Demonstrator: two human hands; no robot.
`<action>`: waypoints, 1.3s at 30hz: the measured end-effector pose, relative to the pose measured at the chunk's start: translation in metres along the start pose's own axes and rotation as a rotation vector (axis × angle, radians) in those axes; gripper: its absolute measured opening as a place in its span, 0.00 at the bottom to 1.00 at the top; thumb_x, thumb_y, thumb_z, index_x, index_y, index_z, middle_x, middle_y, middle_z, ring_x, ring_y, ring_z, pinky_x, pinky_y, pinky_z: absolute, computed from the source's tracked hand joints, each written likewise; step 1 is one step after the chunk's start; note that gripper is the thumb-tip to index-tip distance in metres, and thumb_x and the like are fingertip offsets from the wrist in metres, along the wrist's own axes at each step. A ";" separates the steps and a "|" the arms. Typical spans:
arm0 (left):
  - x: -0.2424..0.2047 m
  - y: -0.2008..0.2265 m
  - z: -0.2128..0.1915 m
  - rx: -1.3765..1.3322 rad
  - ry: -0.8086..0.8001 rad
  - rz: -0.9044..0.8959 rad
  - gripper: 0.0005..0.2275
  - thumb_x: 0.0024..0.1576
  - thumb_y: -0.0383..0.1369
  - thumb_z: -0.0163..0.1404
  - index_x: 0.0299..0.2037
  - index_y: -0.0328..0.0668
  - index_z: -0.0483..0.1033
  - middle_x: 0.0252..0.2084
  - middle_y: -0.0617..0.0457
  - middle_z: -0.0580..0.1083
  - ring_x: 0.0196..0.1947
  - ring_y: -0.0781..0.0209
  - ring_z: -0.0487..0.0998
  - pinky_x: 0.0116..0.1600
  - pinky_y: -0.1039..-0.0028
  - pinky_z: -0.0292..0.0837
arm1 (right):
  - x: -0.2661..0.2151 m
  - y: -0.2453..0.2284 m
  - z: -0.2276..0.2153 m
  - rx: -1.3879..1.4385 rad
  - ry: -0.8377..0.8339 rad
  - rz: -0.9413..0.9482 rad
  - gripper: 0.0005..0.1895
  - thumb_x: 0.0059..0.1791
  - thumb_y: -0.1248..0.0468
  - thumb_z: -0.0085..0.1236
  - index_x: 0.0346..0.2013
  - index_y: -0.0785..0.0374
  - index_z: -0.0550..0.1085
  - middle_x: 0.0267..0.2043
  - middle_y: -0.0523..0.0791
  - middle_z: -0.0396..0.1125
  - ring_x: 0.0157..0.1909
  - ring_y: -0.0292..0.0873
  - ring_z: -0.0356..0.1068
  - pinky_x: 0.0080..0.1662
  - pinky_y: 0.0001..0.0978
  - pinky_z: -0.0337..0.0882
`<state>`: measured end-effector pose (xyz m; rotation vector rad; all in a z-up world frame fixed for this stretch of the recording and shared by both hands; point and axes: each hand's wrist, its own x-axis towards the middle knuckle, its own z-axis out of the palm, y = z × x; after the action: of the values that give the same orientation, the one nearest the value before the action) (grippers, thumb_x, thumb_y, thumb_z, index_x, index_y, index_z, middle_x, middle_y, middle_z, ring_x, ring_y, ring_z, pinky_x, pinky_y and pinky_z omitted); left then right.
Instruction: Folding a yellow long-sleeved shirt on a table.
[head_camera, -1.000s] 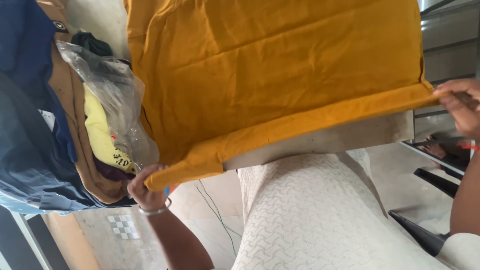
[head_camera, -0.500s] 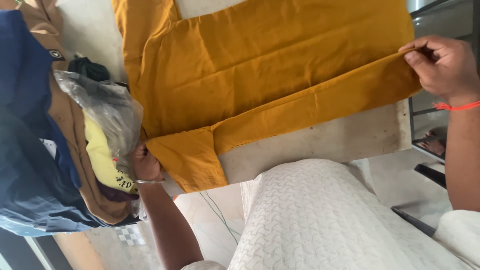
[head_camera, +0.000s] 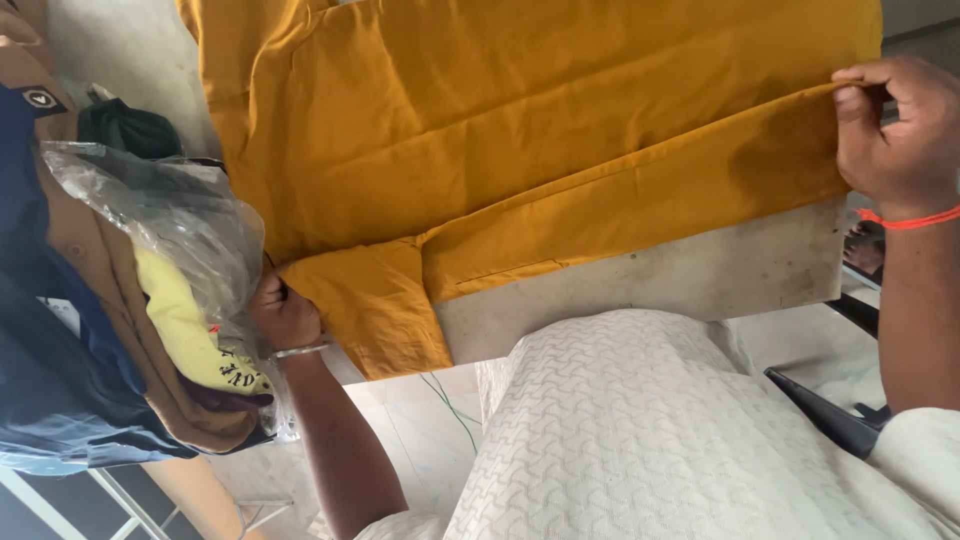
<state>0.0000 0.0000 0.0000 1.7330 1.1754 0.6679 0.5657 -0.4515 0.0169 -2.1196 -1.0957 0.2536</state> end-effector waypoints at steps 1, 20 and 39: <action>0.001 -0.005 -0.001 0.053 0.005 0.019 0.05 0.63 0.23 0.54 0.34 0.29 0.77 0.32 0.58 0.76 0.33 0.74 0.70 0.39 0.80 0.68 | 0.003 -0.002 0.001 -0.034 0.015 -0.010 0.05 0.59 0.72 0.52 0.46 0.73 0.74 0.44 0.51 0.71 0.42 0.44 0.71 0.47 0.29 0.70; -0.083 0.183 0.195 0.712 -0.512 0.582 0.24 0.62 0.33 0.49 0.69 0.37 0.65 0.74 0.44 0.62 0.76 0.44 0.59 0.78 0.52 0.49 | -0.001 -0.218 0.115 -0.189 -0.246 -0.469 0.24 0.56 0.60 0.51 0.66 0.64 0.70 0.70 0.47 0.65 0.74 0.48 0.61 0.73 0.43 0.59; -0.078 0.166 0.195 0.785 -0.344 0.516 0.42 0.50 0.59 0.55 0.71 0.41 0.62 0.75 0.35 0.55 0.74 0.33 0.54 0.73 0.47 0.50 | -0.020 -0.055 0.037 -0.628 0.054 0.307 0.42 0.63 0.37 0.42 0.78 0.69 0.56 0.78 0.66 0.47 0.78 0.74 0.42 0.64 0.82 0.34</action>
<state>0.1976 -0.1678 0.0672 2.7351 0.7805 0.1582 0.5018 -0.4275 0.0250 -2.8393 -0.8856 -0.0170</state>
